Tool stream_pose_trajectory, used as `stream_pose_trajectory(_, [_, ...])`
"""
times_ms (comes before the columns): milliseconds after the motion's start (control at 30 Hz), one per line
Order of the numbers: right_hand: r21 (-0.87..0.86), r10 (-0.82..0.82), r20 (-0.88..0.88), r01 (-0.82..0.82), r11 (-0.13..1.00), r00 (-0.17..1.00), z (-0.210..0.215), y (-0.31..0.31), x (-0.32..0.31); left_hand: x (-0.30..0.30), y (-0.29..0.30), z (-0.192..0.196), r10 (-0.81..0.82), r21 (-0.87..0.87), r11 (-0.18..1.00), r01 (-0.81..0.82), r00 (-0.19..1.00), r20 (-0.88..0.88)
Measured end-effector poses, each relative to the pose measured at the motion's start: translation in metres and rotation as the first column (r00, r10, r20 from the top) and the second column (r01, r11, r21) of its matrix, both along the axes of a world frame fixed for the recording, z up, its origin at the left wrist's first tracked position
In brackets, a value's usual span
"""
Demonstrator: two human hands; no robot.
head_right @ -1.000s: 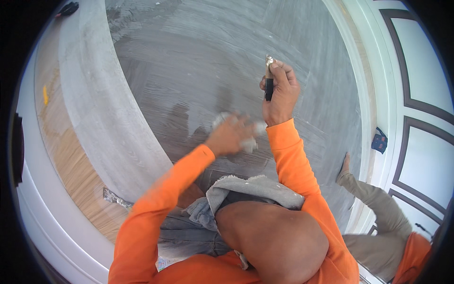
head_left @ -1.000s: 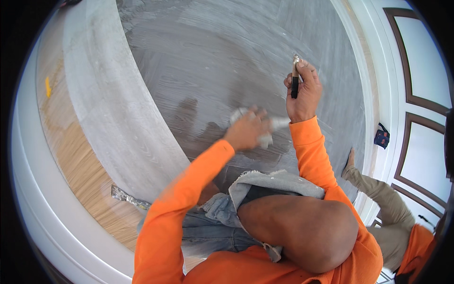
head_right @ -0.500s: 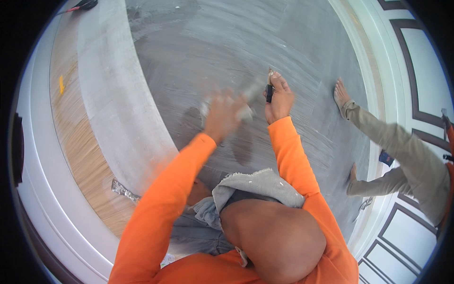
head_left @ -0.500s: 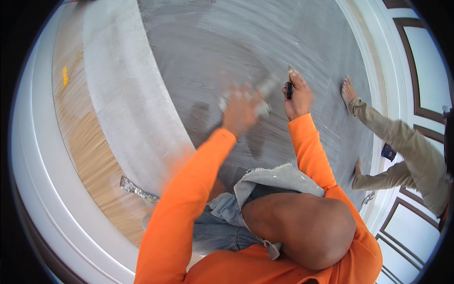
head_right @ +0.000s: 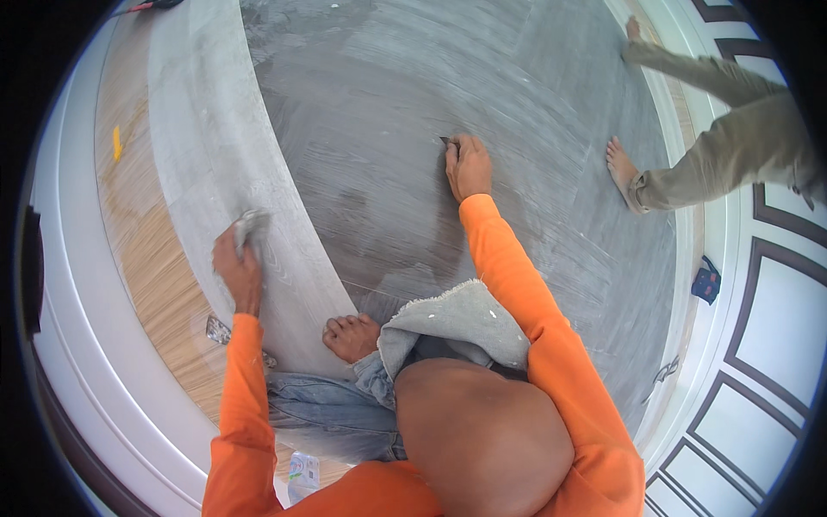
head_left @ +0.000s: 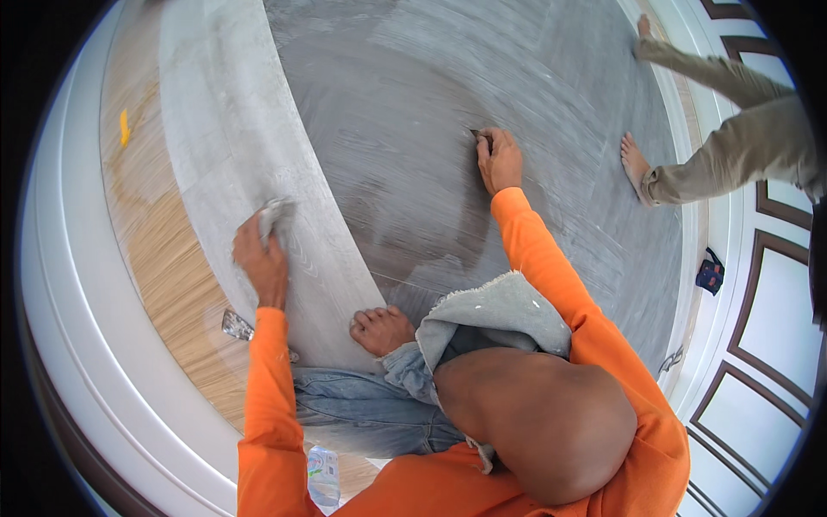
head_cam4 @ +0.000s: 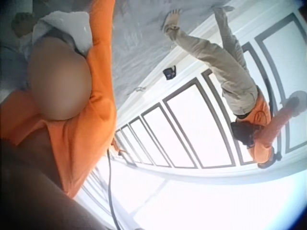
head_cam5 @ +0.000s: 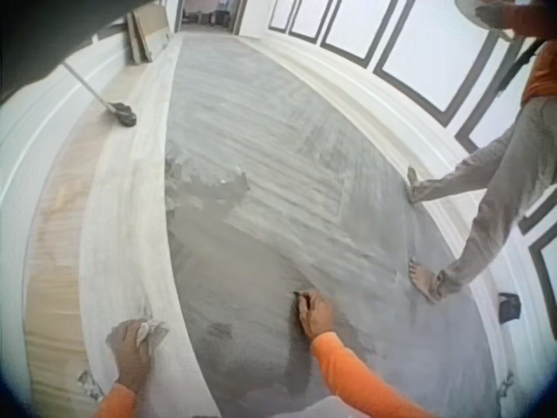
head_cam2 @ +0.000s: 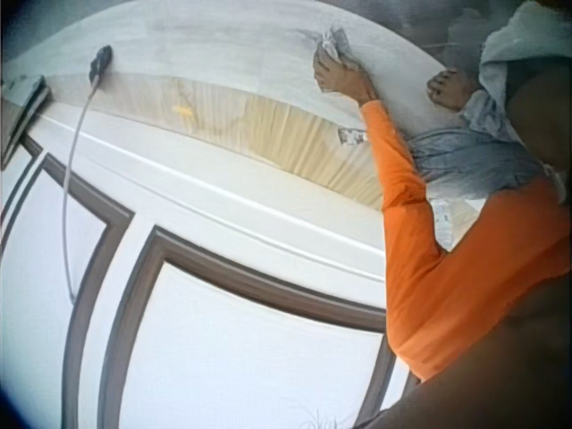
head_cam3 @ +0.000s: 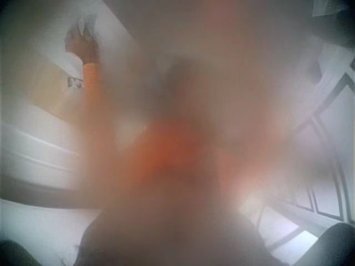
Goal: The person is sitting on the floor applying grout to the gaps between light-colored wood-look tiles. They use a small metal tool to spread the grout and a cloth to wipe away excess material from the tile surface.
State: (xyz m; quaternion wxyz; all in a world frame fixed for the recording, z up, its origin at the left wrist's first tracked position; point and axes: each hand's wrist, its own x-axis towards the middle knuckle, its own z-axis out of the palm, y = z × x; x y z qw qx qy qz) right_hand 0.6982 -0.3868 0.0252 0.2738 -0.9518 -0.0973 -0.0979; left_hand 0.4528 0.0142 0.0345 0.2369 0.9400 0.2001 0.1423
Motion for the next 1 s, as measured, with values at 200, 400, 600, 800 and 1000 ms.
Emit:
stream_pose_trajectory(200, [-0.1, 0.09, -0.003, -0.09, 0.991, 0.996, 0.003, -0.007, 0.001, -0.067, -0.002, 0.021, 0.386, -0.33, 0.879, -0.344, 0.92, 0.069])
stream_pose_trajectory(400, [-0.135, 0.162, 0.029, -0.156, 0.978, 0.986, -0.002, -0.008, 0.008, -0.063, 0.009, 0.013, 0.386, -0.298, 0.892, -0.34, 0.916, 0.111])
stream_pose_trajectory(600, [-0.166, 0.191, -0.003, -0.189, 0.968, 0.982, 0.006, -0.004, 0.006, -0.052, 0.007, 0.016, 0.34, -0.33, 0.894, -0.303, 0.938, 0.061])
stream_pose_trajectory(800, [-0.164, 0.203, -0.016, -0.203, 0.965, 0.979, 0.012, -0.006, 0.003, -0.051, 0.009, 0.013, 0.3, -0.346, 0.902, -0.257, 0.951, 0.075])
stream_pose_trajectory(1000, [-0.188, 0.249, -0.023, -0.249, 0.95, 0.968, 0.011, -0.003, 0.002, -0.055, 0.014, 0.008, 0.291, -0.342, 0.904, -0.255, 0.955, 0.057])
